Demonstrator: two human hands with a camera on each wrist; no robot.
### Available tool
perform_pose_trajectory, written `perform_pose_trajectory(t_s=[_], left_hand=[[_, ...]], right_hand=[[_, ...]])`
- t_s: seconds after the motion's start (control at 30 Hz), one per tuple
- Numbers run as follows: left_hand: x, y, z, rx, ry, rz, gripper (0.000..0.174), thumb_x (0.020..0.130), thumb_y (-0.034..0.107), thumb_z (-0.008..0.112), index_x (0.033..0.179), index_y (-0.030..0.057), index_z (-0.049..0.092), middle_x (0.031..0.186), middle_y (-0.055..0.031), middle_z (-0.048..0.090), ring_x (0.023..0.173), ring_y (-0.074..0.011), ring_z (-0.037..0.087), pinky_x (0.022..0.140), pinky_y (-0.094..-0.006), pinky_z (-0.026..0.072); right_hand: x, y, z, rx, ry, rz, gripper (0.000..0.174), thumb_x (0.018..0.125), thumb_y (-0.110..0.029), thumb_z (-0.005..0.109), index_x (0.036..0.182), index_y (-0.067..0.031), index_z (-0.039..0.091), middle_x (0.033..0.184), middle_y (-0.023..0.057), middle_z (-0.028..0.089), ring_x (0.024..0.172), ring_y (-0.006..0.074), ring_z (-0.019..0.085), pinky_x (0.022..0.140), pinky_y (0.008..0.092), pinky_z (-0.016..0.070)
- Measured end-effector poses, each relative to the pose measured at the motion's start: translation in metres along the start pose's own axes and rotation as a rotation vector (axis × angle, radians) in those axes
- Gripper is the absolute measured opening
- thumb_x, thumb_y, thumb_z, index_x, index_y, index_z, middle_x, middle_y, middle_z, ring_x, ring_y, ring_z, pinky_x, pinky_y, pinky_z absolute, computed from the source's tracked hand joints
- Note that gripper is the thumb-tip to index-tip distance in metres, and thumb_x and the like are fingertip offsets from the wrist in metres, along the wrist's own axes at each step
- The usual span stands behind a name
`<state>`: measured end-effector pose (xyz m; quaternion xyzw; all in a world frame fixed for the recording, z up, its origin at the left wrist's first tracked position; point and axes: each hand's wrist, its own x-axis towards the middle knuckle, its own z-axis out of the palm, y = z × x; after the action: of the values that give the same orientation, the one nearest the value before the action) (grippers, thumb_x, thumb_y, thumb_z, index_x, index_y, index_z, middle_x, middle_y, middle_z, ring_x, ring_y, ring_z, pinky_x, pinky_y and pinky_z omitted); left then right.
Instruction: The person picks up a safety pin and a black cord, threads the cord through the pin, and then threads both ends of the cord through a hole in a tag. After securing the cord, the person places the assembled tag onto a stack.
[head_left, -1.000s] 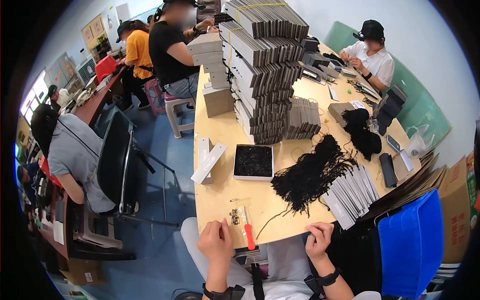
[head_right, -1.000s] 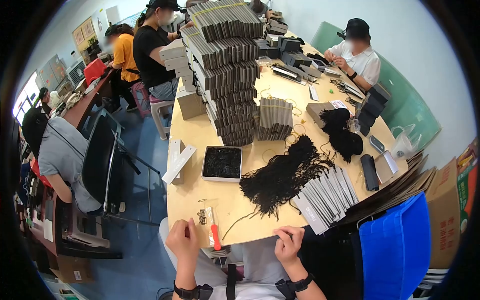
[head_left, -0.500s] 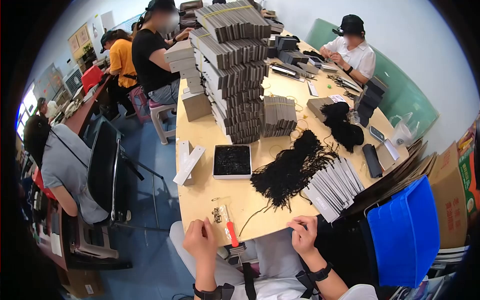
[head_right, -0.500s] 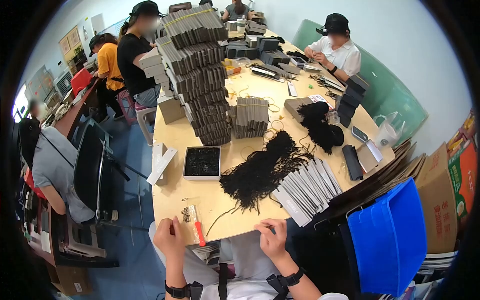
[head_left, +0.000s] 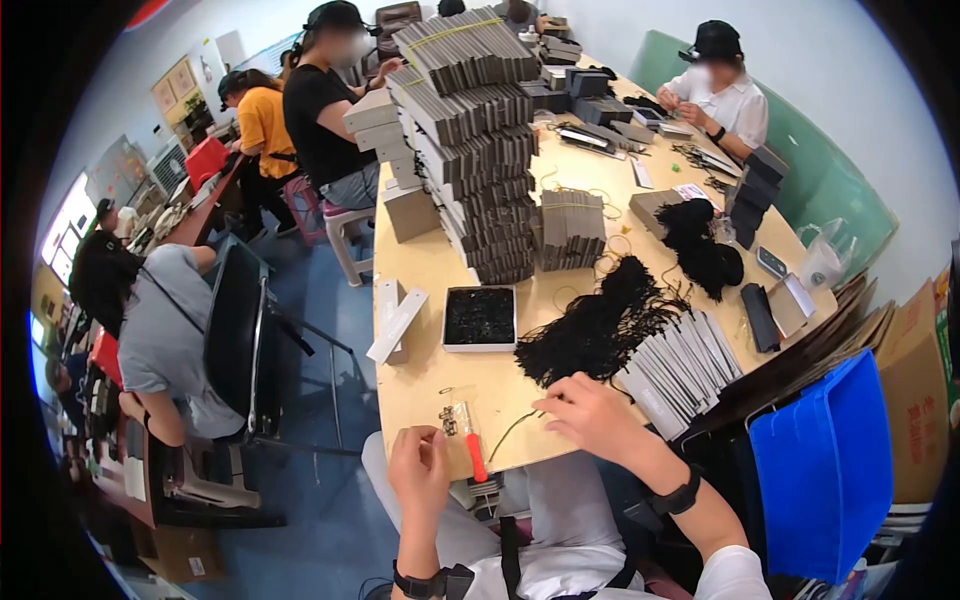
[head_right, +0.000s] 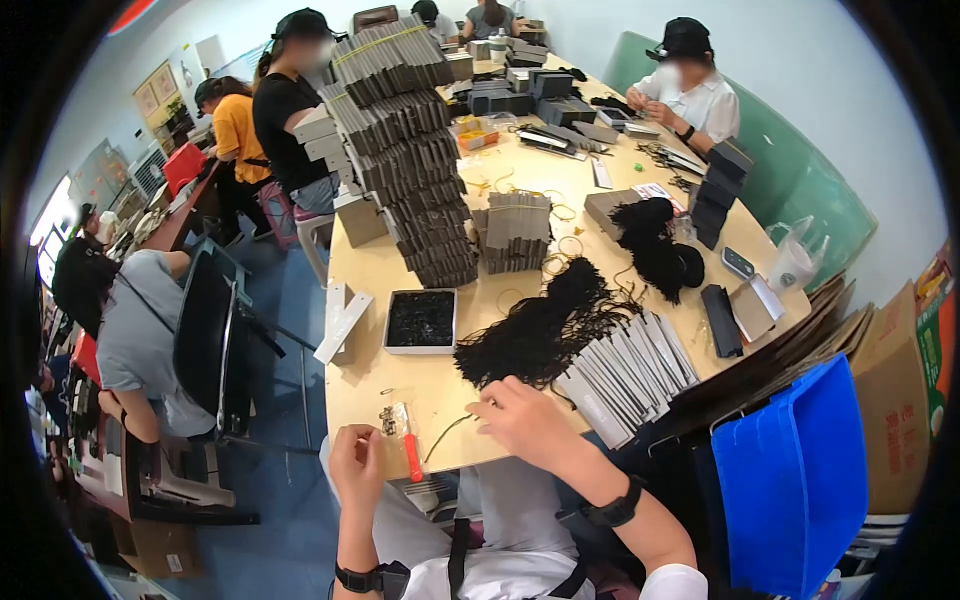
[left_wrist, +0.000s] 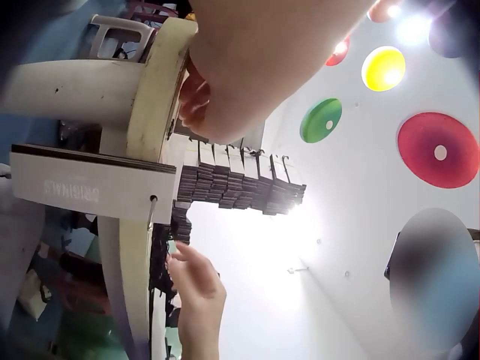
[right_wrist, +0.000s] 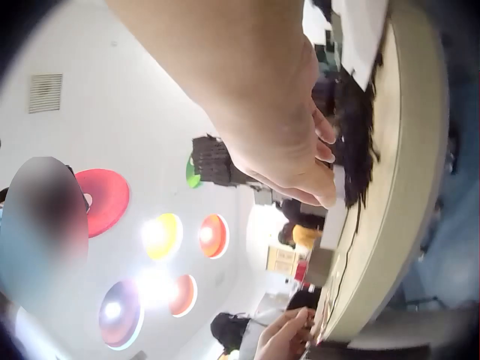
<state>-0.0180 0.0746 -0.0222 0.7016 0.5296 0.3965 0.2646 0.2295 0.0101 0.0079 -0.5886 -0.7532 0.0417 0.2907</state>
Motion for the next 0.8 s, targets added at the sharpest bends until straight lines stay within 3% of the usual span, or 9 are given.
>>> perform_pose_trajectory(t_s=[0.17, 0.27, 0.3, 0.37, 0.4, 0.47, 0.57, 0.73, 0.8], left_hand=[[0.000, 0.002, -0.007, 0.028, -0.033, -0.001, 0.010, 0.085, 0.007, 0.062, 0.094, 0.0034, 0.060, 0.086, -0.0092, 0.057, 0.065, -0.0215, 0.057, 0.060, -0.0327, 0.0447], [0.012, 0.005, -0.003, 0.116, -0.032, 0.041, 0.014, 0.084, 0.004, 0.061, 0.098, 0.0030, 0.062, 0.089, -0.0082, 0.056, 0.061, -0.0163, 0.051, 0.058, -0.0289, 0.0424], [0.018, 0.007, 0.000, 0.157, -0.057, 0.024, 0.018, 0.085, 0.005, 0.060, 0.103, 0.0048, 0.061, 0.093, -0.0089, 0.056, 0.065, -0.0195, 0.056, 0.061, -0.0311, 0.0454], [0.030, 0.006, 0.007, 0.221, -0.057, 0.069, 0.020, 0.084, 0.007, 0.061, 0.103, 0.0065, 0.061, 0.096, -0.0090, 0.057, 0.073, -0.0232, 0.059, 0.065, -0.0347, 0.0475], [0.037, 0.008, 0.009, 0.285, -0.066, 0.117, 0.021, 0.083, 0.008, 0.062, 0.104, 0.0082, 0.061, 0.098, -0.0090, 0.058, 0.080, -0.0268, 0.061, 0.068, -0.0384, 0.0496], [0.047, 0.015, 0.013, 0.327, -0.090, 0.112, 0.020, 0.082, 0.008, 0.062, 0.102, 0.0082, 0.060, 0.098, -0.0089, 0.058, 0.086, -0.0291, 0.060, 0.070, -0.0398, 0.0501], [0.056, 0.006, 0.022, 0.359, -0.146, 0.080, 0.015, 0.081, 0.008, 0.062, 0.096, 0.0072, 0.058, 0.094, -0.0090, 0.056, 0.085, -0.0299, 0.060, 0.068, -0.0409, 0.0492], [0.055, -0.002, 0.029, 0.414, -0.129, 0.134, 0.012, 0.081, 0.006, 0.061, 0.088, 0.0032, 0.053, 0.089, -0.0148, 0.054, 0.088, -0.0348, 0.055, 0.072, -0.0444, 0.0452], [0.057, -0.004, 0.026, 0.248, -0.103, 0.153, 0.006, 0.081, 0.000, 0.055, 0.083, 0.0005, 0.049, 0.087, -0.0182, 0.054, 0.085, -0.0380, 0.052, 0.073, -0.0459, 0.0418]], right_hand=[[0.022, -0.005, 0.028, 0.053, -0.157, -0.090, 0.018, 0.076, -0.016, 0.070, 0.086, -0.0091, 0.058, 0.094, 0.0031, 0.053, 0.094, 0.0222, 0.051, 0.080, 0.0348, 0.0383], [0.024, -0.006, 0.038, 0.140, -0.175, -0.178, 0.014, 0.081, -0.014, 0.065, 0.091, -0.0078, 0.057, 0.091, 0.0058, 0.054, 0.088, 0.0250, 0.054, 0.076, 0.0354, 0.0408], [0.023, -0.006, 0.041, 0.142, -0.177, -0.186, 0.014, 0.081, -0.014, 0.065, 0.091, -0.0078, 0.057, 0.091, 0.0058, 0.054, 0.088, 0.0250, 0.054, 0.076, 0.0354, 0.0408], [0.020, -0.005, 0.047, 0.486, -0.137, 0.067, 0.009, 0.085, -0.011, 0.060, 0.091, -0.0054, 0.056, 0.087, 0.0094, 0.055, 0.081, 0.0295, 0.057, 0.073, 0.0379, 0.0443], [0.020, -0.007, 0.048, 0.487, -0.137, 0.065, 0.009, 0.085, -0.011, 0.060, 0.091, -0.0054, 0.056, 0.087, 0.0094, 0.055, 0.081, 0.0295, 0.057, 0.073, 0.0379, 0.0443], [0.022, -0.011, 0.049, 0.467, -0.017, 0.031, 0.010, 0.085, -0.011, 0.059, 0.091, -0.0027, 0.055, 0.084, 0.0118, 0.055, 0.078, 0.0326, 0.059, 0.072, 0.0403, 0.0470], [0.026, -0.015, 0.045, 0.303, -0.128, -0.028, 0.011, 0.085, -0.011, 0.059, 0.089, -0.0019, 0.054, 0.083, 0.0124, 0.055, 0.080, 0.0324, 0.060, 0.072, 0.0416, 0.0485], [0.022, -0.009, 0.056, 0.321, -0.112, 0.027, 0.011, 0.085, -0.014, 0.061, 0.089, -0.0050, 0.056, 0.086, 0.0099, 0.055, 0.078, 0.0290, 0.061, 0.068, 0.0371, 0.0502], [0.018, -0.010, 0.049, 0.363, -0.102, 0.037, 0.013, 0.086, -0.017, 0.061, 0.090, -0.0058, 0.056, 0.088, 0.0088, 0.057, 0.079, 0.0288, 0.062, 0.067, 0.0375, 0.0503]])
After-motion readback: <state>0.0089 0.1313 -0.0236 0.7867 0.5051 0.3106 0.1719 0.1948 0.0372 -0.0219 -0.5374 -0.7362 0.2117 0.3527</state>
